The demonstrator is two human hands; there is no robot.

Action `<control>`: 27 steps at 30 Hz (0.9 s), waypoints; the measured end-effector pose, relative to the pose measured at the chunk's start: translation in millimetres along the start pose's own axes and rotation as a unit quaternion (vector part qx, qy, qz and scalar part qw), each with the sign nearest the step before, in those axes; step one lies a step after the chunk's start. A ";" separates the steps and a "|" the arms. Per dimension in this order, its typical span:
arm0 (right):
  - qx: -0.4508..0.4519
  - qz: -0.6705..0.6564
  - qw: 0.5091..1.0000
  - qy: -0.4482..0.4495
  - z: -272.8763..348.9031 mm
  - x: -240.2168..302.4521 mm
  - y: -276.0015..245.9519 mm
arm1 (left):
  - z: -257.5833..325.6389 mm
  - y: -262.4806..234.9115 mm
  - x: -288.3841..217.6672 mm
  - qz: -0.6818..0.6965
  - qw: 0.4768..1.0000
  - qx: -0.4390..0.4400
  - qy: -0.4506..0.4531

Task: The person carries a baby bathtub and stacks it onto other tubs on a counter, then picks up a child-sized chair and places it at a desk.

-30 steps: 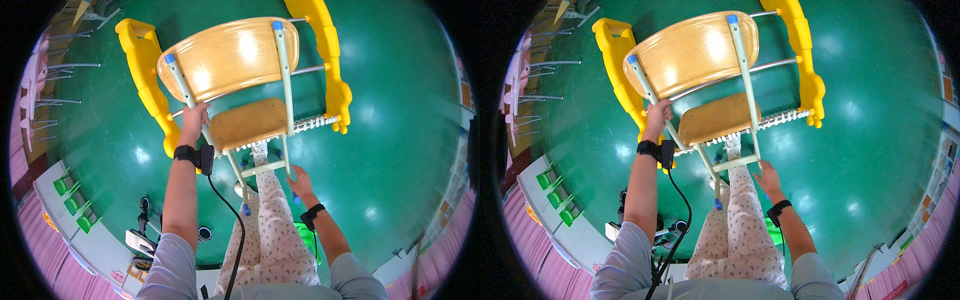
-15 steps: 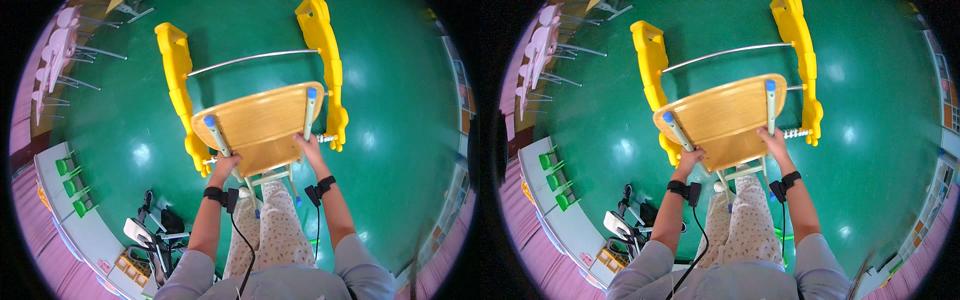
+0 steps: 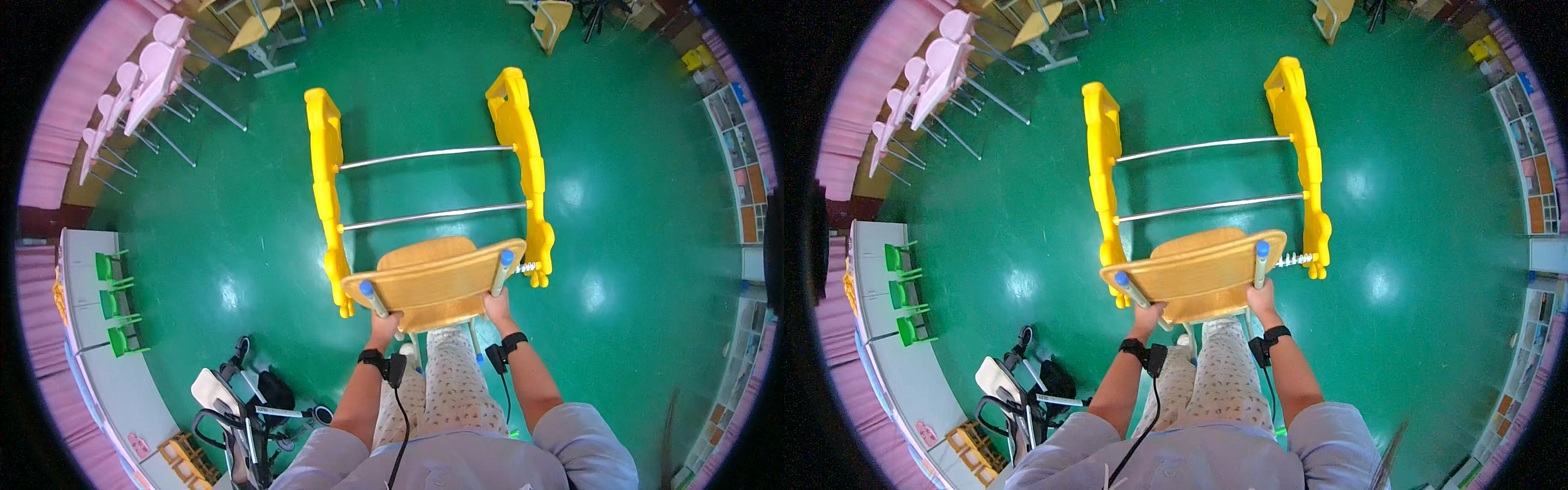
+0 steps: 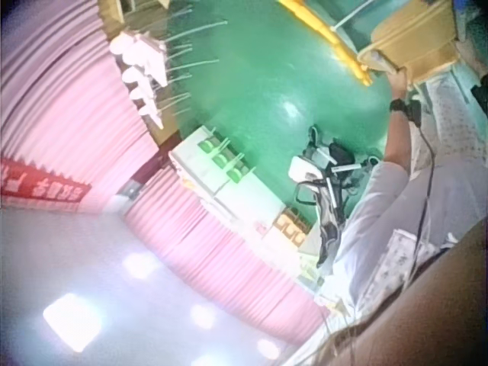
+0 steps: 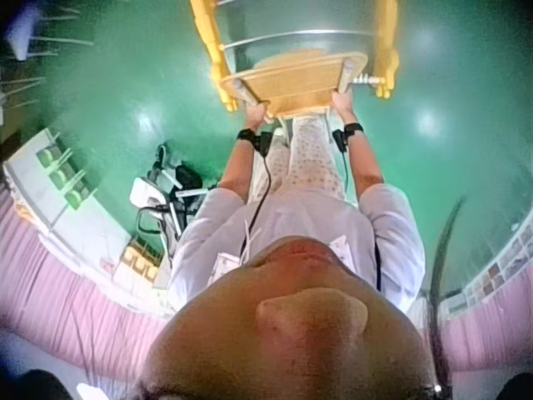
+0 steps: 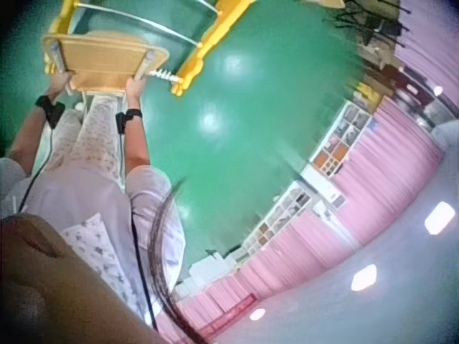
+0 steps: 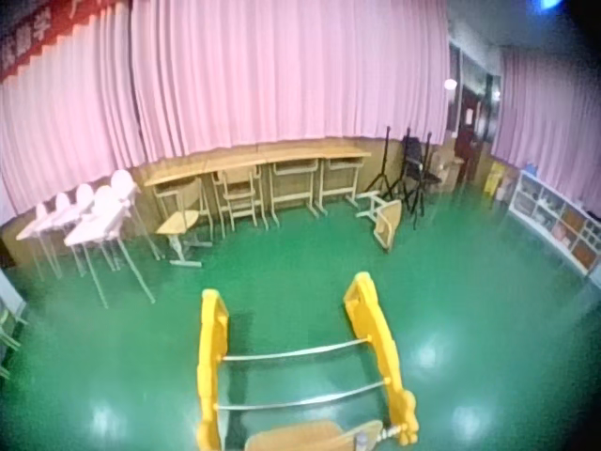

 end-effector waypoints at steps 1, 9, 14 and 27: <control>-0.007 0.021 1.000 -0.004 7.6 -11.1 -3.7 | 8.6 -1.8 0.3 0.002 1.000 0.026 0.002; -0.074 0.075 0.992 -0.074 103.8 -26.5 -14.5 | 60.3 -49.8 -5.2 0.035 0.992 0.103 0.058; -0.031 0.029 0.992 -0.117 139.3 11.3 -44.7 | 88.2 -58.1 -8.5 -0.044 0.991 0.118 0.046; -0.087 -0.035 0.995 -0.024 133.0 -13.2 -162.1 | 102.5 62.0 -20.9 -0.133 0.968 0.210 0.018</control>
Point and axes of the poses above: each hand's wrist, its own z-axis away from the middle knuckle, its own y-axis out of the palm, x = y × z, the point moved 1 cm from there along -z, towards the middle knuckle, and after that the axes turned 12 degrees about z, right-handed, at the moved point
